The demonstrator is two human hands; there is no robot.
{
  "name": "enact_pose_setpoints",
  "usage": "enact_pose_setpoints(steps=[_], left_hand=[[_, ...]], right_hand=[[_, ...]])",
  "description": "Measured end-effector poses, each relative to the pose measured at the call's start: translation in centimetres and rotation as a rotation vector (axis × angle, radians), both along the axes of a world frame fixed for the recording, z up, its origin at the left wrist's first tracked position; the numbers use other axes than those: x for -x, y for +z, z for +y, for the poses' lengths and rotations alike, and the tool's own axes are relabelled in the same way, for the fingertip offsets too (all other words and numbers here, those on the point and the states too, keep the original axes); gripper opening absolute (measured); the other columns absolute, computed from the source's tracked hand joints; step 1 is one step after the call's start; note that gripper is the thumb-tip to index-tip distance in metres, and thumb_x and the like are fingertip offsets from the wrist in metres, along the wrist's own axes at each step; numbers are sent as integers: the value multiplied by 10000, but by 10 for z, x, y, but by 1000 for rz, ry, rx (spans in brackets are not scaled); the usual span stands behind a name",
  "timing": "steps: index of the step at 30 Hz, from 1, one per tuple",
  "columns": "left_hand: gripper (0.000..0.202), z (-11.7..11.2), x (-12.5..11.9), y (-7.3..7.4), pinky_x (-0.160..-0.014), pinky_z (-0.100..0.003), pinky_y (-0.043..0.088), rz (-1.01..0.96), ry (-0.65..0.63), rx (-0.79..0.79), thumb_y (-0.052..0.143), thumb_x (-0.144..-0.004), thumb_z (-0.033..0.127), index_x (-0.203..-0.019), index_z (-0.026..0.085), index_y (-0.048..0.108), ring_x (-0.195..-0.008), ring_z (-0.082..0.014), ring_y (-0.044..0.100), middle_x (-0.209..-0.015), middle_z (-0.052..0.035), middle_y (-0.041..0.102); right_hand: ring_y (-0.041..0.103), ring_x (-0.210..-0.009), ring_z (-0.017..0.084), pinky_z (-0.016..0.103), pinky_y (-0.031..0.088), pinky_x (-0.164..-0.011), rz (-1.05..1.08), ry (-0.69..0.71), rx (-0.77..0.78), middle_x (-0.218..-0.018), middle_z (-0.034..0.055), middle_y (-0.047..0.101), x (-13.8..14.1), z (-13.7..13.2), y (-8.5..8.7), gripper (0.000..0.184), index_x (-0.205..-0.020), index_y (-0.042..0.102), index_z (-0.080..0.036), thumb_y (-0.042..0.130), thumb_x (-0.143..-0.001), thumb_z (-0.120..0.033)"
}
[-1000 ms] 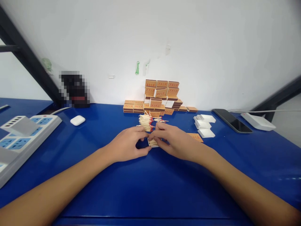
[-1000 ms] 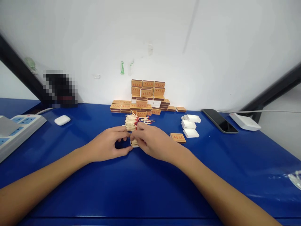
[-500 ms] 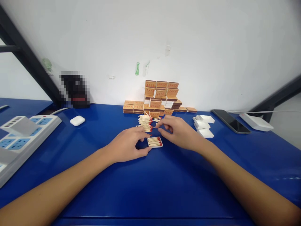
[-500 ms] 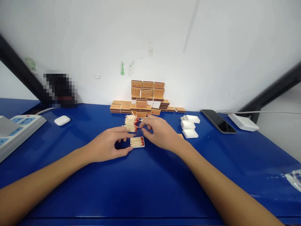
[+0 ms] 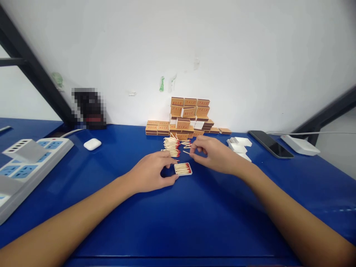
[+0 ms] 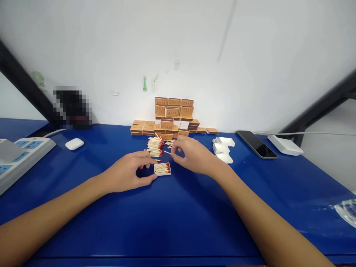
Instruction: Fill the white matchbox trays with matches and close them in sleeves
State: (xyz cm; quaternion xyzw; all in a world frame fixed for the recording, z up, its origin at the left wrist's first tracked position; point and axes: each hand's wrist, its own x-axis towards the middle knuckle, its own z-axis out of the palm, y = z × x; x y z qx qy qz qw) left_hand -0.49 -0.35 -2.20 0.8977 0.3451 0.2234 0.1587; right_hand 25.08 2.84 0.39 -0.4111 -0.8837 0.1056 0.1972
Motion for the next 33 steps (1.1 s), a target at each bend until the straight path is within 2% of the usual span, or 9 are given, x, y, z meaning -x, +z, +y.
enact_pose_setpoints(steps=[3, 7, 10, 18, 25, 33], left_hand=[[280, 0, 0, -1, -685, -302, 484, -3, 0, 0, 690, -908, 363, -1135, 208, 744, -797, -180, 601, -876, -23, 627], [243, 2, 1, -2, -696, -311, 487, 5, 4, 12, 681, -918, 383, -1066, 204, 751, -796, -177, 595, -885, -24, 624], [251, 2, 1, -2, -712, -315, 492, 3, -6, 14, 676, -924, 386, -1086, 208, 749, -804, -177, 594, -882, -22, 621], [280, 2, 0, -2, -699, -319, 490, 11, 10, 15, 682, -919, 382, -1133, 211, 740, -802, -179, 594, -889, -20, 621], [159, 3, 1, -3, -689, -310, 468, 1, -8, 3, 676, -910, 344, -957, 192, 689, -802, -172, 579, -865, -12, 600], [183, 3, 1, -5, -695, -309, 455, 0, 5, -1, 687, -906, 353, -865, 187, 623, -800, -168, 573, -848, -2, 583]], right_hand=[[548, -745, 156, 285, 411, -685, -23, 72, 34, -816, 12, 595, 5, -15, 8, 89, -840, 674, -199, 640, -908, -154], [577, -790, 164, 291, 427, -704, -111, 105, 48, -923, 45, 625, 15, -26, 6, 99, -904, 690, -185, 620, -926, -118], [581, -791, 169, 296, 430, -696, -127, 75, 29, -963, 57, 622, 17, -27, 4, 98, -940, 696, -181, 621, -934, -118], [590, -835, 181, 318, 460, -754, -112, 137, 91, -961, 54, 626, 16, -25, 1, 102, -913, 675, -182, 601, -981, -162], [580, -819, 172, 306, 447, -730, -28, 119, 92, -988, 52, 632, 24, -26, -6, 96, -951, 666, -188, 585, -991, -153], [537, -765, 149, 283, 404, -674, 27, 217, 35, -961, 43, 570, 26, -30, -8, 271, -1110, 723, -210, 528, -972, -82]])
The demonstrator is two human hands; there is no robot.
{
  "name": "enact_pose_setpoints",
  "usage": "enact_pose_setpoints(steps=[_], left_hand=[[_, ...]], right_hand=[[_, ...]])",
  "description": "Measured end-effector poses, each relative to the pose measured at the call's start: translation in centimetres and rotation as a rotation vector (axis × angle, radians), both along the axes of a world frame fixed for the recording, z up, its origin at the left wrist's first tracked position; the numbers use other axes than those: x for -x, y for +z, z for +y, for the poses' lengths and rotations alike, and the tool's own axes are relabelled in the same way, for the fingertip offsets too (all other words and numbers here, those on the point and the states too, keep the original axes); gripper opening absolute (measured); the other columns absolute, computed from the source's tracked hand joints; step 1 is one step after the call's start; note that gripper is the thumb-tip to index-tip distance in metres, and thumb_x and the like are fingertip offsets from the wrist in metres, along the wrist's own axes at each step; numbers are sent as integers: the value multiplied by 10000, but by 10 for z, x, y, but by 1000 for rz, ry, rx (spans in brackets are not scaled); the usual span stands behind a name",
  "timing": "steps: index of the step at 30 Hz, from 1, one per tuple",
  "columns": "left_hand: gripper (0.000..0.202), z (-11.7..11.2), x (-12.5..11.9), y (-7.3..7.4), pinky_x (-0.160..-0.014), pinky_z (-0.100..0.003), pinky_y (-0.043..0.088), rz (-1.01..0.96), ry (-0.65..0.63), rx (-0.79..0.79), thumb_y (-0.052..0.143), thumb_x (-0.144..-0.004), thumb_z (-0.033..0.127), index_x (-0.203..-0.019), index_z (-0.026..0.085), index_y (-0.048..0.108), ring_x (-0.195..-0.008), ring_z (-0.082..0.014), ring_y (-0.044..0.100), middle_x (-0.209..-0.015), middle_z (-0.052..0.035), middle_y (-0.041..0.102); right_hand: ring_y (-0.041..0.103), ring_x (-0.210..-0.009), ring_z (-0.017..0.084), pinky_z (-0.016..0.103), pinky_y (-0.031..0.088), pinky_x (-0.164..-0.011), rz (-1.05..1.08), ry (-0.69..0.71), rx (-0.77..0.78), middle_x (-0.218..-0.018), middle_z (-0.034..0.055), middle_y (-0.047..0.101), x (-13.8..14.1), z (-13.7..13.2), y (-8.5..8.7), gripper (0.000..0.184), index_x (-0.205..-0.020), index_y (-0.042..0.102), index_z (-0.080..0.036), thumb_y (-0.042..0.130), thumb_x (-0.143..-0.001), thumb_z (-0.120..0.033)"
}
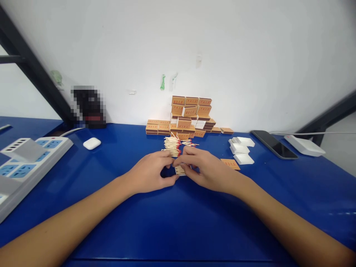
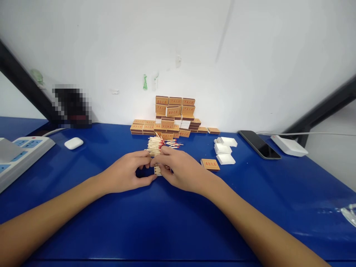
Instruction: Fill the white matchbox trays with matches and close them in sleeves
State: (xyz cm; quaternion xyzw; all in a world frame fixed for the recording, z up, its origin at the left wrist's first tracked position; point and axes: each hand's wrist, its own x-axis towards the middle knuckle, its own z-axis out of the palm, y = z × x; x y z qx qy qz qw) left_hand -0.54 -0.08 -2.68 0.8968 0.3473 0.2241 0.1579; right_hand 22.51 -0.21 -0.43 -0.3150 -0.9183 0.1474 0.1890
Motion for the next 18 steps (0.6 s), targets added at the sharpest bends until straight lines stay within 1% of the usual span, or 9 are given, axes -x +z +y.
enact_pose_setpoints(steps=[4, 7, 9, 11, 13, 15, 16, 18], left_hand=[[156, -1, 0, 2, -680, -306, 462, 7, 4, 0, 684, -903, 343, -897, 189, 662, -793, -171, 580, -850, -9, 593], [180, -2, 0, 4, -660, -301, 470, -1, -1, -3, 691, -899, 347, -1001, 200, 715, -773, -169, 589, -858, -12, 607], [242, -2, 0, 5, -661, -302, 479, -6, -5, -4, 690, -903, 350, -1098, 213, 731, -764, -169, 594, -864, -13, 615], [285, -3, 0, 4, -665, -305, 485, -6, -2, 0, 685, -908, 359, -1150, 216, 731, -768, -174, 597, -870, -19, 623], [313, -2, 0, 3, -682, -310, 494, -4, 2, 4, 681, -912, 370, -1181, 217, 728, -788, -180, 603, -896, -29, 638], [318, -2, 0, 2, -696, -312, 499, -2, 2, 2, 682, -911, 372, -1185, 217, 729, -799, -181, 606, -922, -36, 649], [315, -2, 0, 3, -697, -311, 498, 0, 2, 1, 683, -910, 370, -1181, 216, 731, -800, -180, 605, -920, -35, 648], [314, -2, 0, 3, -682, -306, 487, 4, 1, 2, 685, -909, 366, -1181, 215, 733, -786, -178, 597, -889, -27, 635]], right_hand=[[534, -764, 160, 293, 403, -677, -44, -11, -31, -908, 42, 554, -2, 0, 4, 299, -1046, 766, -208, 542, -927, -51], [559, -786, 167, 295, 432, -696, 36, -41, -27, -906, 44, 582, -8, 3, 9, 307, -1071, 757, -211, 530, -926, -63], [562, -762, 166, 297, 435, -681, 80, -91, -47, -880, 41, 595, -14, 9, 11, 270, -1048, 751, -207, 522, -945, -104], [556, -729, 166, 303, 427, -666, 74, -178, -94, -848, 39, 601, -24, 18, 11, 231, -1000, 748, -202, 529, -949, -147], [546, -705, 169, 309, 419, -660, 41, -288, -135, -824, 38, 609, -35, 30, 7, 192, -984, 744, -195, 559, -933, -183], [545, -701, 176, 313, 414, -658, 12, -375, -139, -817, 39, 614, -44, 42, 1, 151, -975, 740, -184, 611, -907, -224], [546, -701, 178, 314, 413, -659, -1, -402, -128, -820, 39, 614, -47, 47, -3, 139, -960, 740, -183, 632, -900, -245], [548, -712, 179, 312, 413, -666, -16, -408, -94, -835, 39, 610, -50, 55, -9, 134, -953, 739, -187, 651, -904, -276]])
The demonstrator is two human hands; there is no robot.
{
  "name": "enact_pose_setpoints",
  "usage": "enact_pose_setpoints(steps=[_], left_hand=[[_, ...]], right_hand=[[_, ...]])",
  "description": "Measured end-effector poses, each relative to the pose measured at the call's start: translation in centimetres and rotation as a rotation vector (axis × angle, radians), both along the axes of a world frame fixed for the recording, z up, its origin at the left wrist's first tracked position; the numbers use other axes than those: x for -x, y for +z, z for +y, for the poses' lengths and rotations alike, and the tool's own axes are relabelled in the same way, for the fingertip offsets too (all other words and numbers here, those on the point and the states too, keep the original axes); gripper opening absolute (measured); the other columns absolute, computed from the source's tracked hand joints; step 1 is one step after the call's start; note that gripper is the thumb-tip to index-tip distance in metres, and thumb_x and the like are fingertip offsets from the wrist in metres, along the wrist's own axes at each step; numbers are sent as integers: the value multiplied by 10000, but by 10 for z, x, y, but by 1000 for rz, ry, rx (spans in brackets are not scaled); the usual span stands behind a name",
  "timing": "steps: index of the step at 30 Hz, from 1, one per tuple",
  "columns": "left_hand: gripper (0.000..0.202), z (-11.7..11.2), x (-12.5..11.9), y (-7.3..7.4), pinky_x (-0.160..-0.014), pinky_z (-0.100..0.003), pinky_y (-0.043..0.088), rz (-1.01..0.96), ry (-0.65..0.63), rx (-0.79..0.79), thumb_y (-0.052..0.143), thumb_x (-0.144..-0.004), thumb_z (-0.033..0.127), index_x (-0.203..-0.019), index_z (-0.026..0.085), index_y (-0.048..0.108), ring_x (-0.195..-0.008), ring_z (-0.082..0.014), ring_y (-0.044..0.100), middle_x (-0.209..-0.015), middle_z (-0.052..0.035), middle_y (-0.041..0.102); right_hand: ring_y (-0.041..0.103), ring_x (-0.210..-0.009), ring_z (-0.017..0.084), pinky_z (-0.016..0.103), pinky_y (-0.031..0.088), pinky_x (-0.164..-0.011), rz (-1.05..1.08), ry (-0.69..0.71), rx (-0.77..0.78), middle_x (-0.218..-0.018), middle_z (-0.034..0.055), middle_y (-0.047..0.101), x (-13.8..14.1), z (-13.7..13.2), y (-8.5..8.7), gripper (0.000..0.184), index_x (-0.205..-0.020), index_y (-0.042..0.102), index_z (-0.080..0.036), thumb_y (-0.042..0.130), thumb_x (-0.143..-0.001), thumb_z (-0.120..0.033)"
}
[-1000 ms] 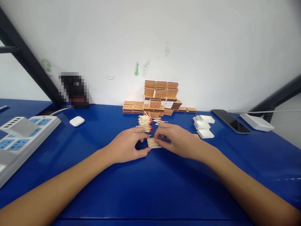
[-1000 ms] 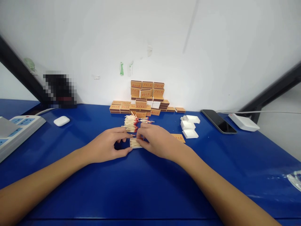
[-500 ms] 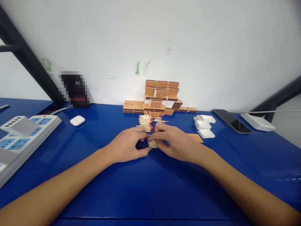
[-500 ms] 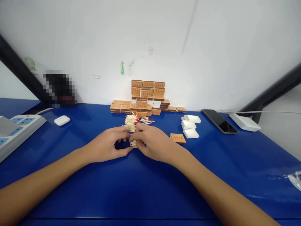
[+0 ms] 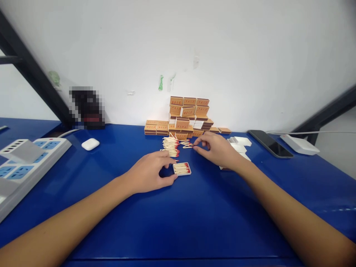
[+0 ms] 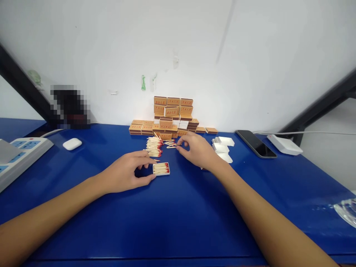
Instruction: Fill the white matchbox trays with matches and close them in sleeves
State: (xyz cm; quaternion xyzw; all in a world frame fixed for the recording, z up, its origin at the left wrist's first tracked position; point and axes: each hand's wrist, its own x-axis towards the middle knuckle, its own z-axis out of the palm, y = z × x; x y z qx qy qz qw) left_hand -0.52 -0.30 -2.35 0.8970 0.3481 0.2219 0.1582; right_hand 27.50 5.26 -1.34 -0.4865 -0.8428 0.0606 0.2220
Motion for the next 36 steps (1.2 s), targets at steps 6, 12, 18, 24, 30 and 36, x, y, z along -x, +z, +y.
enact_pose_setpoints(steps=[6, 12, 18, 24, 30, 36], left_hand=[[333, 0, 1, 1, -680, -299, 479, -3, 5, 12, 692, -906, 361, -1208, 224, 733, -778, -171, 594, -877, -18, 629], [359, 1, 0, 0, -683, -305, 481, -4, -7, 0, 683, -914, 376, -1235, 220, 723, -784, -177, 591, -872, -21, 623], [316, 0, 0, 3, -665, -302, 475, 3, 9, 12, 692, -906, 363, -1186, 224, 738, -768, -174, 580, -855, -18, 609], [243, 1, 0, 1, -670, -303, 478, -6, -13, 6, 691, -909, 361, -1092, 211, 749, -783, -176, 584, -860, -22, 611], [270, 1, 1, 0, -695, -315, 496, 6, 0, 24, 689, -917, 380, -1117, 208, 746, -790, -178, 597, -881, -25, 625], [290, 0, 0, 1, -683, -305, 488, -4, -9, -8, 689, -909, 352, -1164, 223, 740, -793, -178, 599, -860, -20, 619]], right_hand=[[563, -794, 177, 307, 437, -727, -16, 111, 90, -940, 58, 600, 10, 6, -3, 137, -974, 711, -184, 588, -974, -243], [584, -825, 198, 334, 460, -749, -84, 100, 194, -950, 77, 633, 10, 7, -3, 128, -887, 634, -177, 578, -985, -238], [583, -849, 202, 338, 464, -765, -34, 153, 191, -955, 66, 614, 16, -15, 12, 156, -895, 591, -200, 517, -1023, -250], [572, -874, 195, 326, 452, -760, -83, 248, 208, -1009, 63, 611, 36, -49, 19, 161, -914, 598, -206, 517, -1047, -248], [583, -866, 190, 314, 448, -745, -108, 257, 164, -1006, 61, 600, 44, -50, 10, 166, -930, 616, -195, 496, -1042, -172], [557, -774, 176, 307, 433, -706, 44, 148, -32, -907, 46, 597, 28, -31, 10, 114, -935, 640, -196, 561, -1012, -225]])
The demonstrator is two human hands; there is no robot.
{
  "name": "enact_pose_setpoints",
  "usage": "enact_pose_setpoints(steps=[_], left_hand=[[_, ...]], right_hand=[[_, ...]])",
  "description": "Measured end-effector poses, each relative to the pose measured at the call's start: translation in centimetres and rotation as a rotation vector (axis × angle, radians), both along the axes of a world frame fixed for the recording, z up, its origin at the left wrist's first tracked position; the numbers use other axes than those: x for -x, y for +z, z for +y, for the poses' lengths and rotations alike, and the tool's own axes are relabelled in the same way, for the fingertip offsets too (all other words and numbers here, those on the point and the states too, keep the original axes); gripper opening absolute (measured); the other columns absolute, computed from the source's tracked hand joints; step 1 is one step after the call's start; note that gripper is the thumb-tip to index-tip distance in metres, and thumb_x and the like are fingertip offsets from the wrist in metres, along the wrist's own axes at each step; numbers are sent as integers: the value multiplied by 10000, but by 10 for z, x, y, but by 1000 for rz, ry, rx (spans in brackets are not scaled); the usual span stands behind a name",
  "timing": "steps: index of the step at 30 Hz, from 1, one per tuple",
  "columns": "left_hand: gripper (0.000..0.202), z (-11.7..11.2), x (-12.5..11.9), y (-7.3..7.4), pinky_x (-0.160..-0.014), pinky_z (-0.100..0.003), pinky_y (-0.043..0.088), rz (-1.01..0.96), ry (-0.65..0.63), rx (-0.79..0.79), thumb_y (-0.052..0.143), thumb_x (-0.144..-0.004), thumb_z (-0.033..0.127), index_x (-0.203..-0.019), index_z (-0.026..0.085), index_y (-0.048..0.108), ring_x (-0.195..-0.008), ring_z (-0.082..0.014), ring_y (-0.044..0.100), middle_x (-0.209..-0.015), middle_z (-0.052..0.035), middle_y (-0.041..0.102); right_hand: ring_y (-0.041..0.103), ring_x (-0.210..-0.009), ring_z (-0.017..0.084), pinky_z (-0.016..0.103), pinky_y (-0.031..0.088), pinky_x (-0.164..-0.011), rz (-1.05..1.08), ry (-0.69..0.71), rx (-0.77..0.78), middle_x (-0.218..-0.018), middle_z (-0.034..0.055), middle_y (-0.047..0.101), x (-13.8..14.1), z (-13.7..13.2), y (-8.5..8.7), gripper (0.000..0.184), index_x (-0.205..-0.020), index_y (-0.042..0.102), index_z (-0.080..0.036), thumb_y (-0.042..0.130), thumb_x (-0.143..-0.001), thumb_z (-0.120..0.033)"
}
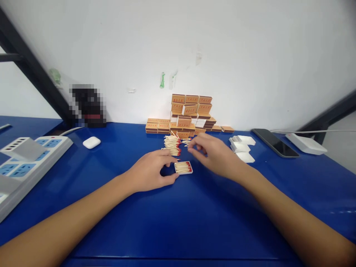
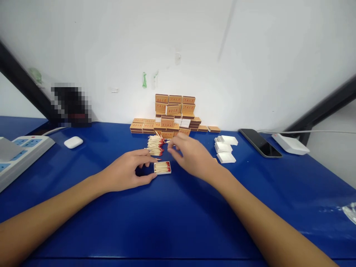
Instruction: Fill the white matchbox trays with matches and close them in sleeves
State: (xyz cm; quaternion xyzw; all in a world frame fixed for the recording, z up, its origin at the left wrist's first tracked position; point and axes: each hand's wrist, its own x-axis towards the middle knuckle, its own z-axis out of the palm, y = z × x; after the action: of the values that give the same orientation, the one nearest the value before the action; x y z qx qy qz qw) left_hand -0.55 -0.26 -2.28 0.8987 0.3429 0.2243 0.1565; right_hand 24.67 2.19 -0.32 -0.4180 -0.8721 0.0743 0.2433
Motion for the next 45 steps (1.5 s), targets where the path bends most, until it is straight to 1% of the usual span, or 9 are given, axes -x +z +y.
enact_pose_setpoints(steps=[3, 6, 12, 17, 23, 26, 30, 40, 45], left_hand=[[313, 1, 0, -2, -685, -307, 489, -8, -2, -1, 697, -901, 356, -1180, 219, 733, -787, -175, 599, -892, -26, 639], [334, 1, 0, -3, -686, -307, 490, -14, 0, 3, 707, -895, 362, -1193, 214, 731, -780, -172, 598, -901, -26, 646], [362, 1, 0, 0, -683, -307, 483, 10, 3, 4, 682, -917, 381, -1242, 226, 725, -786, -177, 590, -869, -19, 622], [347, 0, 0, 0, -683, -304, 478, 2, -5, 16, 691, -907, 362, -1222, 220, 726, -777, -174, 588, -877, -18, 625], [291, 0, -1, -1, -678, -301, 470, -1, -3, 7, 688, -908, 357, -1153, 207, 739, -785, -176, 588, -866, -19, 615], [238, 1, -1, -2, -688, -306, 473, 8, -9, 3, 681, -917, 363, -1079, 200, 743, -795, -178, 583, -864, -22, 612], [239, 2, 0, -3, -704, -315, 485, 20, 0, 3, 671, -928, 382, -1065, 200, 741, -800, -181, 577, -855, -23, 608], [225, 1, 0, -1, -694, -302, 489, 18, 10, 23, 678, -922, 376, -1040, 199, 750, -794, -171, 588, -878, -23, 618], [312, 0, 0, -1, -683, -299, 481, 16, 14, 13, 687, -910, 366, -1173, 210, 744, -787, -170, 594, -881, -18, 623]], right_hand=[[549, -742, 173, 310, 433, -699, 22, -75, -18, -880, 38, 601, -11, 20, -8, 75, -935, 661, -196, 611, -976, -234], [565, -780, 175, 309, 449, -727, -9, -48, 32, -924, 46, 601, -14, 35, -17, 87, -957, 675, -195, 595, -981, -220], [580, -817, 181, 313, 453, -754, -145, -81, 106, -995, 77, 598, -9, 42, -21, 107, -909, 619, -170, 562, -999, -181], [586, -844, 207, 349, 462, -791, -208, -43, 127, -988, 87, 595, -10, 31, -11, 137, -923, 581, -181, 505, -1034, -207], [577, -848, 190, 313, 461, -748, -137, 71, 188, -980, 59, 594, 0, -9, 13, 172, -925, 577, -206, 486, -1061, -257], [593, -873, 193, 315, 463, -764, -220, 111, 186, -1025, 68, 610, 12, -22, 10, 157, -933, 590, -201, 496, -1057, -226], [603, -849, 201, 317, 454, -731, -309, 75, 90, -1028, 81, 621, 21, -23, 0, 135, -953, 614, -182, 513, -1043, -185], [578, -816, 177, 291, 447, -707, -119, 140, 150, -936, 45, 610, 7, -14, 5, 126, -944, 681, -201, 576, -998, -156], [552, -746, 169, 300, 428, -701, 8, -16, 8, -833, 23, 590, -10, 22, -7, 92, -898, 687, -191, 619, -955, -170]])
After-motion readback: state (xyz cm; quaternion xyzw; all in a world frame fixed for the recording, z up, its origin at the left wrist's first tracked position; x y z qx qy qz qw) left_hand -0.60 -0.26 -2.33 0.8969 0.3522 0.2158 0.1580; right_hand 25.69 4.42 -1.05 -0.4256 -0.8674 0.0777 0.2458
